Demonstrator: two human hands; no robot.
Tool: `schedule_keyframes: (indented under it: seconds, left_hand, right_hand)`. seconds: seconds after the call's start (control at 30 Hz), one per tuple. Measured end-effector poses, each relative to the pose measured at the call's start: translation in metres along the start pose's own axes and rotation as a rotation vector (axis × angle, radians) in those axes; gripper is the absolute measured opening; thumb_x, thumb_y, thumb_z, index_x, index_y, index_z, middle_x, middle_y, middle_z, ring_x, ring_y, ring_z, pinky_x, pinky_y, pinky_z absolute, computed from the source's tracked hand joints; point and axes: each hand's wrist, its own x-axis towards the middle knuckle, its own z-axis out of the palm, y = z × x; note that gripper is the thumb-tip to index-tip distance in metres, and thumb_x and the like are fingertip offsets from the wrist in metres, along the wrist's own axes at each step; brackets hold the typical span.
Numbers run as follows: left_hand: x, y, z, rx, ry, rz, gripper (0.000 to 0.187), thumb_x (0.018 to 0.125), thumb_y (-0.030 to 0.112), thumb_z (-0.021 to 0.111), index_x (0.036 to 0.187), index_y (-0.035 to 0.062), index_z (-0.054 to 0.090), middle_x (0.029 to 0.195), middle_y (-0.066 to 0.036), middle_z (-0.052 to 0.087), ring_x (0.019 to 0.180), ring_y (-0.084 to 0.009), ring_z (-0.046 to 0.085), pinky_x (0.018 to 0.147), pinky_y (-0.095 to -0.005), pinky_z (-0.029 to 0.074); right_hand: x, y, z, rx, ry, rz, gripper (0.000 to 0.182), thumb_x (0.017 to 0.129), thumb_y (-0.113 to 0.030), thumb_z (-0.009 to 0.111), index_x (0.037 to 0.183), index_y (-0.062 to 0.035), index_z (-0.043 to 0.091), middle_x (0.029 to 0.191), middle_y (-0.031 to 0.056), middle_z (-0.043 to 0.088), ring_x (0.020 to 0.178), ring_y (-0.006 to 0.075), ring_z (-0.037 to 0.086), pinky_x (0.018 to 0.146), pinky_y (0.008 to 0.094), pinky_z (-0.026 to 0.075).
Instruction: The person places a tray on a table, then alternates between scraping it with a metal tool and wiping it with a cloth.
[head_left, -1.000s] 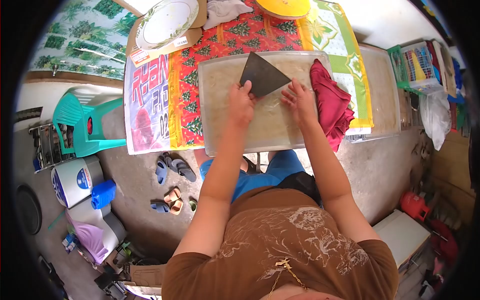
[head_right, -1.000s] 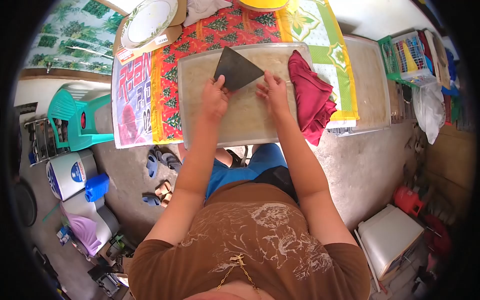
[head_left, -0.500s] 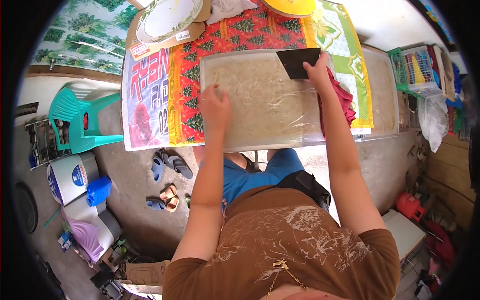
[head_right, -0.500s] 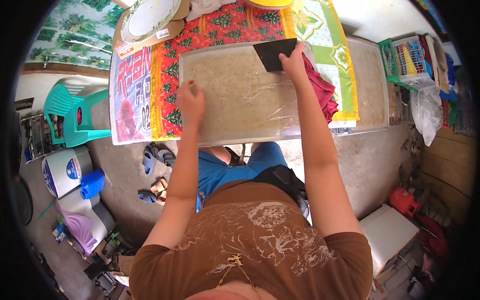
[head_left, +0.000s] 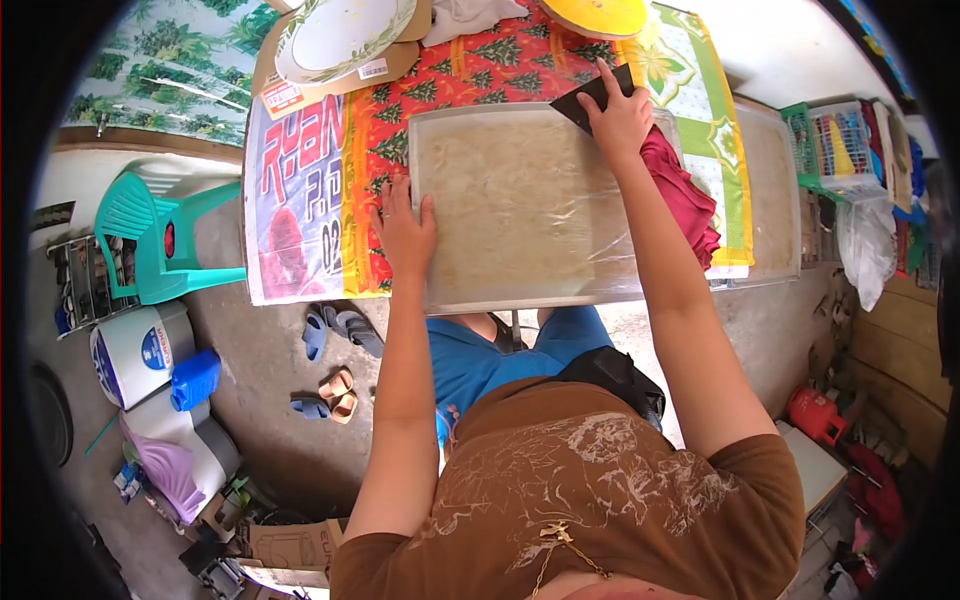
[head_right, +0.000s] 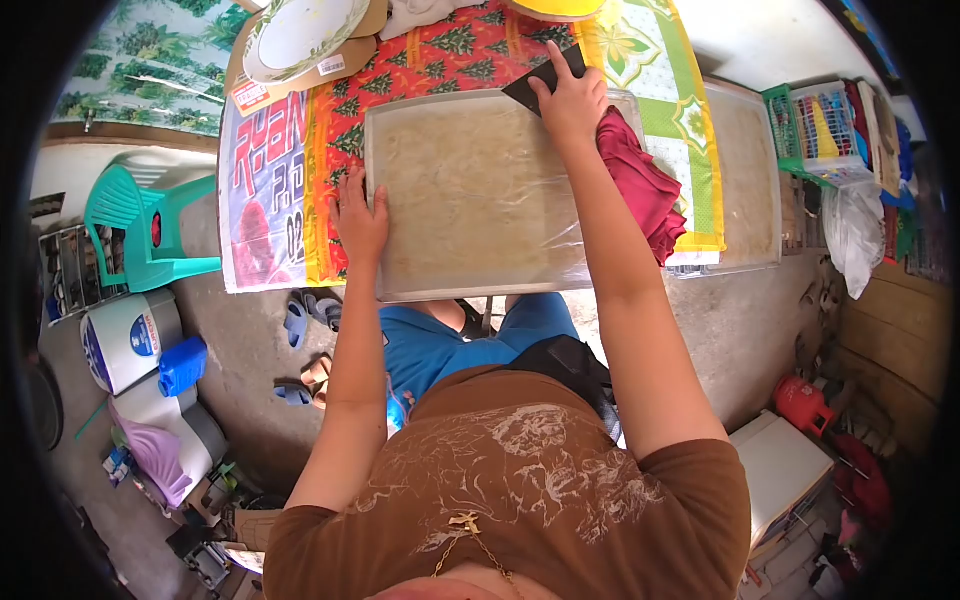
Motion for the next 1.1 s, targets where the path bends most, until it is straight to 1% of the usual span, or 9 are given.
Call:
schedule_keyframes:
  seconds: [0.17, 0.37, 0.47, 0.57, 0.6, 0.7, 0.87, 0.97, 1.1]
  left_hand:
    - [0.000, 0.000, -0.001, 0.007, 0.018, 0.015, 0.049, 0.096, 0.037, 0.056, 0.137, 0.0103, 0.050, 0.146, -0.010, 0.050, 0.139, -0.0311, 0.040, 0.115, -0.0538, 0.023]
    - [0.000, 0.003, -0.003, -0.011, 0.027, 0.005, 0.049, 0.095, 0.036, 0.058, 0.136, 0.0106, 0.051, 0.144, -0.009, 0.052, 0.139, -0.0307, 0.041, 0.115, -0.0543, 0.024]
    - [0.001, 0.004, -0.004, -0.006, 0.021, 0.001, 0.049, 0.095, 0.036, 0.058, 0.136, 0.0106, 0.051, 0.144, -0.009, 0.052, 0.139, -0.0305, 0.041, 0.115, -0.0544, 0.024]
    - [0.001, 0.005, -0.005, 0.029, 0.011, 0.003, 0.049, 0.096, 0.036, 0.056, 0.136, 0.0080, 0.052, 0.145, -0.009, 0.052, 0.138, -0.0282, 0.042, 0.115, -0.0523, 0.023]
    - [0.001, 0.004, -0.005, 0.029, 0.018, 0.009, 0.049, 0.096, 0.036, 0.056, 0.136, 0.0079, 0.052, 0.145, -0.009, 0.052, 0.138, -0.0283, 0.042, 0.115, -0.0525, 0.023]
    - [0.000, 0.004, -0.004, 0.020, 0.033, 0.013, 0.048, 0.095, 0.036, 0.056, 0.135, 0.0078, 0.052, 0.144, -0.009, 0.052, 0.138, -0.0285, 0.043, 0.115, -0.0532, 0.024]
    - [0.000, 0.004, -0.004, 0.009, 0.031, 0.012, 0.048, 0.095, 0.036, 0.057, 0.134, 0.0077, 0.053, 0.145, -0.009, 0.052, 0.138, -0.0286, 0.043, 0.115, -0.0533, 0.023]
    - [0.000, 0.003, -0.003, 0.015, 0.032, 0.010, 0.049, 0.095, 0.036, 0.056, 0.135, 0.0079, 0.053, 0.145, -0.008, 0.052, 0.138, -0.0279, 0.042, 0.115, -0.0530, 0.023]
    - [0.001, 0.004, -0.002, 0.003, 0.029, 0.004, 0.046, 0.097, 0.035, 0.054, 0.135, 0.0085, 0.054, 0.146, -0.007, 0.051, 0.139, -0.0267, 0.042, 0.116, -0.0526, 0.022]
  right_hand:
    - [0.003, -0.011, -0.017, -0.046, -0.085, -0.124, 0.071, 0.067, -0.064, 0.076, 0.133, -0.0484, 0.055, 0.113, 0.0141, 0.052, 0.110, 0.0349, 0.051, 0.094, 0.0458, 0.043]
    - [0.015, -0.005, -0.019, -0.053, -0.208, -0.108, 0.073, 0.066, -0.063, 0.078, 0.133, -0.0475, 0.055, 0.114, 0.0170, 0.052, 0.110, 0.0352, 0.053, 0.093, 0.0437, 0.045]
    - [0.001, -0.008, -0.012, 0.039, -0.248, -0.326, 0.076, 0.065, -0.063, 0.079, 0.134, -0.0468, 0.054, 0.113, 0.0181, 0.052, 0.109, 0.0358, 0.054, 0.093, 0.0438, 0.045]
    - [0.003, -0.007, -0.015, 0.078, -0.279, -0.200, 0.078, 0.064, -0.063, 0.080, 0.135, -0.0463, 0.053, 0.114, 0.0187, 0.052, 0.111, 0.0370, 0.054, 0.095, 0.0439, 0.045]
    - [0.001, -0.012, -0.018, 0.042, -0.212, -0.282, 0.079, 0.064, -0.063, 0.080, 0.136, -0.0459, 0.053, 0.113, 0.0184, 0.052, 0.112, 0.0371, 0.053, 0.095, 0.0434, 0.045]
    - [-0.026, -0.030, -0.031, 0.055, -0.438, -0.405, 0.080, 0.064, -0.060, 0.082, 0.137, -0.0458, 0.052, 0.119, 0.0217, 0.050, 0.115, 0.0380, 0.052, 0.096, 0.0436, 0.046]
    - [-0.015, -0.012, -0.014, 0.029, -0.226, -0.300, 0.080, 0.061, -0.062, 0.081, 0.134, -0.0444, 0.054, 0.113, 0.0172, 0.052, 0.110, 0.0358, 0.055, 0.093, 0.0448, 0.046]
    - [-0.025, -0.030, -0.021, 0.077, -0.397, -0.430, 0.079, 0.060, -0.062, 0.082, 0.133, -0.0434, 0.056, 0.115, 0.0174, 0.052, 0.109, 0.0353, 0.055, 0.092, 0.0449, 0.046]
    - [-0.018, -0.043, -0.019, 0.068, -0.293, -0.439, 0.077, 0.060, -0.058, 0.084, 0.131, -0.0416, 0.058, 0.114, 0.0161, 0.053, 0.111, 0.0345, 0.053, 0.091, 0.0437, 0.047]
